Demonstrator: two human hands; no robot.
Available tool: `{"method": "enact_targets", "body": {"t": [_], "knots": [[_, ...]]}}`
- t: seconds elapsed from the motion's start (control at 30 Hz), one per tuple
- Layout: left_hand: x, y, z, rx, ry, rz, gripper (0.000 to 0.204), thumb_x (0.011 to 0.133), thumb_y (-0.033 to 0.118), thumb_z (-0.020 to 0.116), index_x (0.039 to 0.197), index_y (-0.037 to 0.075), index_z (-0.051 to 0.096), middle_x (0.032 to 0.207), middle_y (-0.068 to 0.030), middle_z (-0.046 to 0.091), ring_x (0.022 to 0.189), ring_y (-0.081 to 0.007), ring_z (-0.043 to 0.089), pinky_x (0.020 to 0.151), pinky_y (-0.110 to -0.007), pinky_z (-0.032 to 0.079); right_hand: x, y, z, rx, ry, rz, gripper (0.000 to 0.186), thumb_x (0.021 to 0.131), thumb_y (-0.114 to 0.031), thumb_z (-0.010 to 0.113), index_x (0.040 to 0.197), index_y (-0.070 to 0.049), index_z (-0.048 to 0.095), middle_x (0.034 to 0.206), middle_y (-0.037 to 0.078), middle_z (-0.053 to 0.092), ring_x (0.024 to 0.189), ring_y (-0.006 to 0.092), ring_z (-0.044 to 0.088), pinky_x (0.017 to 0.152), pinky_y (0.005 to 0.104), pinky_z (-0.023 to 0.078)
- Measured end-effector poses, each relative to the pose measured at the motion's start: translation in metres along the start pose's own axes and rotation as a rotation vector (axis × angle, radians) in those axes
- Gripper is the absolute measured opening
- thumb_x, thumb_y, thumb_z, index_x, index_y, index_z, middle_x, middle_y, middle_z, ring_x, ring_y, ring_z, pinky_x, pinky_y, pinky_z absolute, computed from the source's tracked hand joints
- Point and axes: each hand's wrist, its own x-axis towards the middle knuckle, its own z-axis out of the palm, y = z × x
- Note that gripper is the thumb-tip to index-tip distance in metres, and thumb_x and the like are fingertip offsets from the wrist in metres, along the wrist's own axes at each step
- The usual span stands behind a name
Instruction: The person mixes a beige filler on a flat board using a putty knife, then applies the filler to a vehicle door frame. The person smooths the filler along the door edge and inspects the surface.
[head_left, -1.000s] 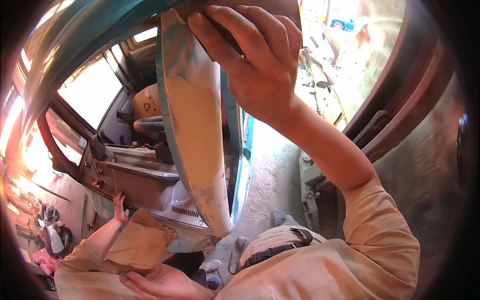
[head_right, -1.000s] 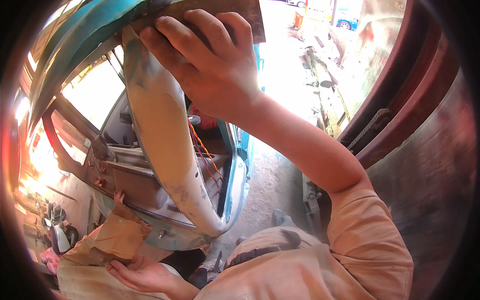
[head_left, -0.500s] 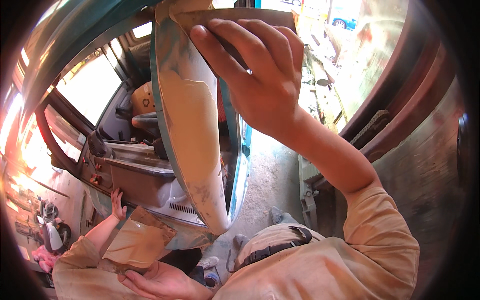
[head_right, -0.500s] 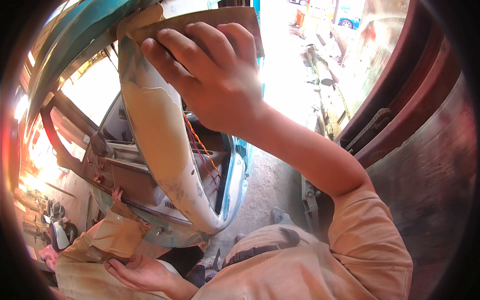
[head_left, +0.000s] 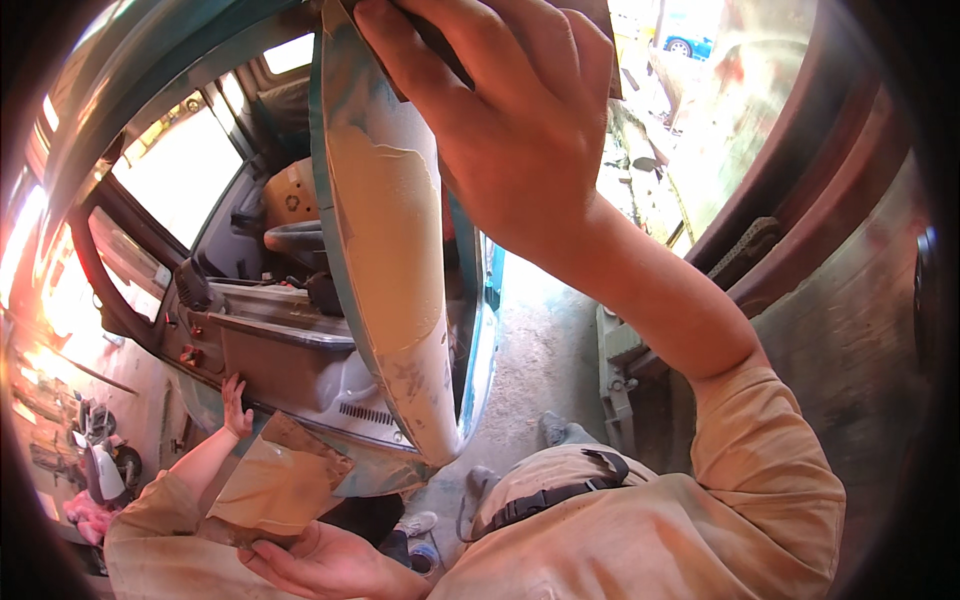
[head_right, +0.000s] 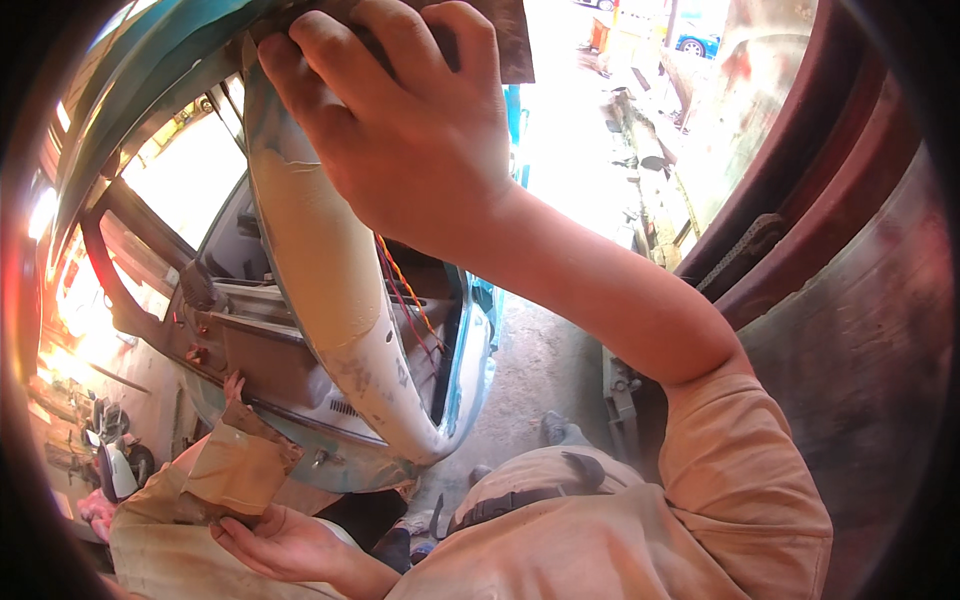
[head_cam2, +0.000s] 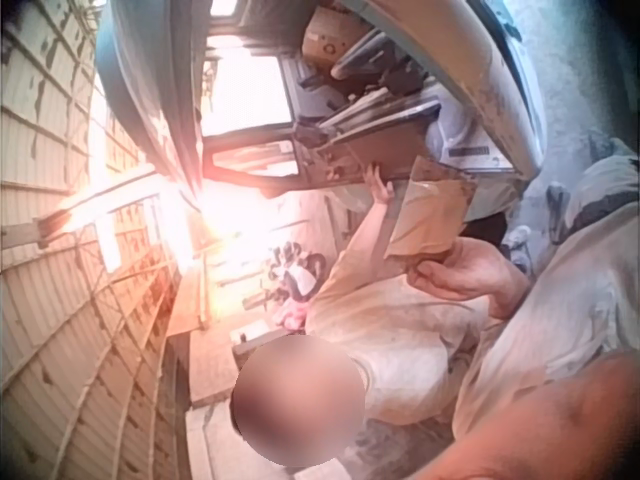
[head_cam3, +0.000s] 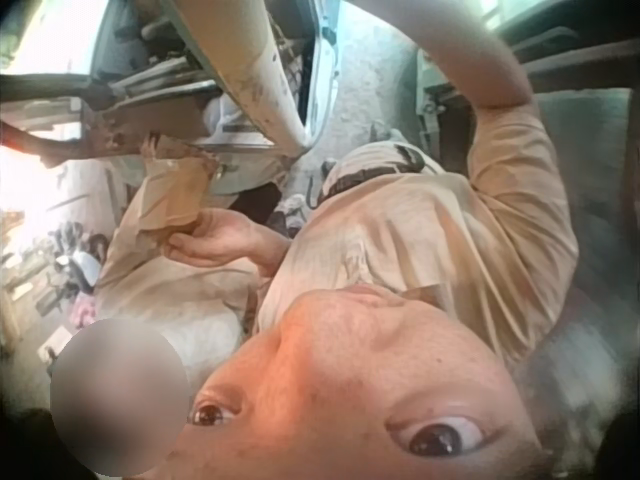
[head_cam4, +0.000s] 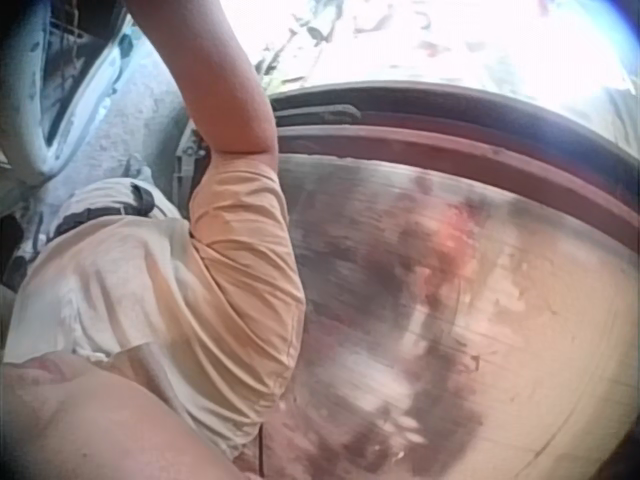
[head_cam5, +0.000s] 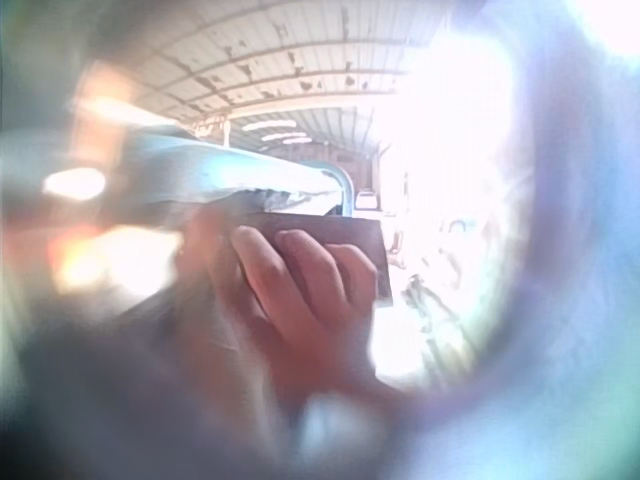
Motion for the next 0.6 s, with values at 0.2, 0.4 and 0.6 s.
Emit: {"method": "enact_targets", "body": {"t": [0.2,0.4,0.6], "knots": [[0.004,-0.004,-0.007,0.047,0.002,0.063,0.033,0.100,0.009,0.057,0.130,-0.005,0.059,0.133,-0.0138,0.058,0.123,-0.0308,0.060,0.108,-0.043,0.046,-0.002,0.007,0.011,-0.092,0.032,-0.090,0.037,0.082,-0.016,0.073,0.119,-0.017,0.074,0.119,-0.001,0.067,0.105,0.0183,0.060,0.085,0.0361,0.043],[0.002,-0.003,-0.005,0.060,0.002,0.044,0.033,0.100,0.009,0.056,0.129,-0.005,0.060,0.136,-0.0135,0.057,0.125,-0.0308,0.059,0.108,-0.043,0.046,-0.002,0.014,0.015,-0.153,0.024,-0.154,0.036,0.083,-0.016,0.073,0.119,-0.018,0.074,0.119,-0.001,0.066,0.105,0.0183,0.060,0.082,0.0363,0.044],[0.002,-0.006,-0.011,0.069,-0.013,0.057,0.033,0.100,0.009,0.055,0.129,-0.005,0.060,0.137,-0.0129,0.057,0.126,-0.0308,0.058,0.109,-0.045,0.046,-0.005,-0.010,-0.004,0.024,-0.051,0.022,0.036,0.077,-0.019,0.068,0.112,-0.015,0.075,0.114,-0.001,0.064,0.103,0.0189,0.058,0.089,0.0405,0.040]]}}
